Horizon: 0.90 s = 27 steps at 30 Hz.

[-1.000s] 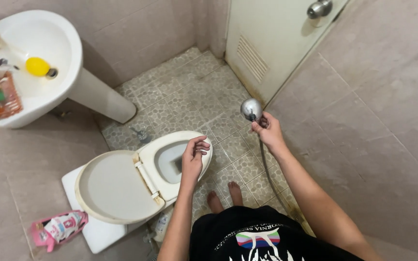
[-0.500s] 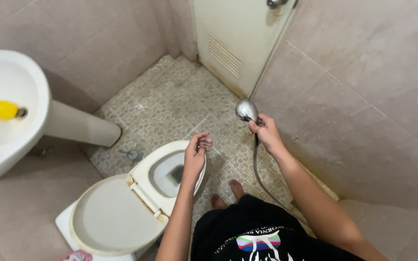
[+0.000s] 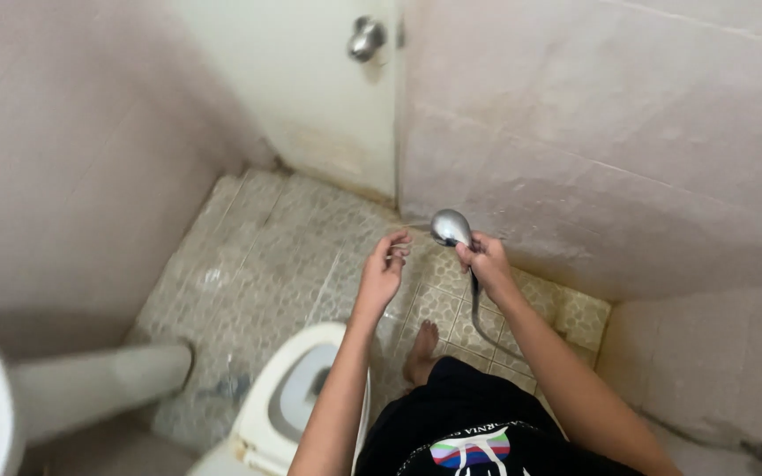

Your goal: Testing and using a bidet sprayer to clean a toilet seat and sink area in a bathroom.

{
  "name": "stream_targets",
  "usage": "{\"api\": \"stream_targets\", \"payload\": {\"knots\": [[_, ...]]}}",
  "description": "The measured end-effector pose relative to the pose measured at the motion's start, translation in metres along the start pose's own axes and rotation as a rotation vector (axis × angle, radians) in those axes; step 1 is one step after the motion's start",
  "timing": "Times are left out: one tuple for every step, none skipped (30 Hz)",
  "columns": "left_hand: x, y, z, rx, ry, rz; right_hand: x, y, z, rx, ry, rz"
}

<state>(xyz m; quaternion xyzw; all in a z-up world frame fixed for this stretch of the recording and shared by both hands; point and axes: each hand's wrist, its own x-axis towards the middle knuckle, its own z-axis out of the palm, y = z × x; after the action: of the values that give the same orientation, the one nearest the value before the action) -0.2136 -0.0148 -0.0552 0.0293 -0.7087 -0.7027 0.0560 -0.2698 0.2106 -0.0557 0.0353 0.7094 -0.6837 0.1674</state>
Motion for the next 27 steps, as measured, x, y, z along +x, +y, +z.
{"api": "stream_targets", "payload": {"knots": [[0.013,-0.002,0.008,-0.002,-0.038,0.004,0.001,-0.001,-0.006,0.01,0.037,-0.003],[0.026,-0.004,0.016,0.037,-0.088,-0.013,0.001,-0.002,-0.012,-0.013,0.085,0.002],[0.037,-0.004,0.025,0.076,-0.135,-0.029,0.001,-0.006,-0.018,-0.039,0.132,0.009],[0.048,0.002,0.031,0.073,-0.17,-0.023,-0.001,-0.009,-0.022,-0.03,0.166,0.007],[0.058,0.006,0.04,0.16,-0.225,-0.028,-0.002,-0.012,-0.03,-0.03,0.192,0.01],[0.068,0.01,0.05,0.247,-0.279,-0.029,-0.004,-0.014,-0.036,-0.029,0.217,0.014],[0.077,0.006,0.059,0.244,-0.308,-0.018,-0.002,-0.018,-0.041,-0.023,0.247,0.008],[0.086,0.003,0.068,0.178,-0.356,-0.001,-0.001,-0.021,-0.045,-0.017,0.288,0.045],[0.092,0.0,0.078,0.113,-0.41,0.01,-0.003,-0.024,-0.048,-0.007,0.333,0.086],[0.102,-0.001,0.085,0.11,-0.445,0.016,-0.001,-0.021,-0.054,0.003,0.368,0.085],[0.107,-0.003,0.096,0.129,-0.468,0.01,-0.005,-0.018,-0.061,0.046,0.386,0.077],[0.112,-0.005,0.107,0.148,-0.492,0.005,-0.01,-0.015,-0.069,0.089,0.405,0.067],[0.118,-0.013,0.118,0.148,-0.537,0.015,-0.01,-0.013,-0.073,0.104,0.448,0.062],[0.124,-0.022,0.129,0.169,-0.57,0.017,-0.01,-0.013,-0.077,0.065,0.495,0.093],[0.128,-0.03,0.14,0.19,-0.607,0.018,-0.012,-0.011,-0.081,0.029,0.545,0.128],[0.133,-0.026,0.151,0.188,-0.656,0.027,-0.015,-0.011,-0.086,0.045,0.592,0.129],[0.138,-0.023,0.161,0.173,-0.71,-0.006,-0.019,-0.01,-0.089,0.061,0.633,0.139],[0.142,-0.02,0.17,0.159,-0.763,-0.04,-0.023,-0.009,-0.092,0.078,0.674,0.148],[0.146,-0.026,0.182,0.16,-0.821,-0.031,-0.028,-0.01,-0.095,0.098,0.728,0.15],[0.15,-0.032,0.194,0.158,-0.868,-0.011,-0.033,-0.01,-0.097,0.127,0.748,0.128],[0.154,-0.038,0.206,0.155,-0.92,0.011,-0.038,-0.01,-0.099,0.157,0.775,0.104],[0.158,-0.034,0.216,0.155,-0.985,0.022,-0.043,-0.015,-0.099,0.179,0.836,0.104],[0.16,-0.029,0.225,0.152,-1.055,0.022,-0.05,-0.021,-0.095,0.209,0.887,0.126],[0.163,-0.024,0.232,0.15,-1.126,0.022,-0.055,-0.027,-0.089,0.24,0.938,0.147],[0.167,-0.02,0.24,0.147,-1.196,0.028,-0.057,-0.031,-0.085,0.264,1.004,0.152],[0.17,-0.017,0.247,0.163,-1.263,0.031,-0.058,-0.035,-0.079,0.307,1.055,0.17],[0.173,-0.013,0.253,0.187,-1.32,0.038,-0.059,-0.038,-0.073,0.353,1.095,0.184]]}}
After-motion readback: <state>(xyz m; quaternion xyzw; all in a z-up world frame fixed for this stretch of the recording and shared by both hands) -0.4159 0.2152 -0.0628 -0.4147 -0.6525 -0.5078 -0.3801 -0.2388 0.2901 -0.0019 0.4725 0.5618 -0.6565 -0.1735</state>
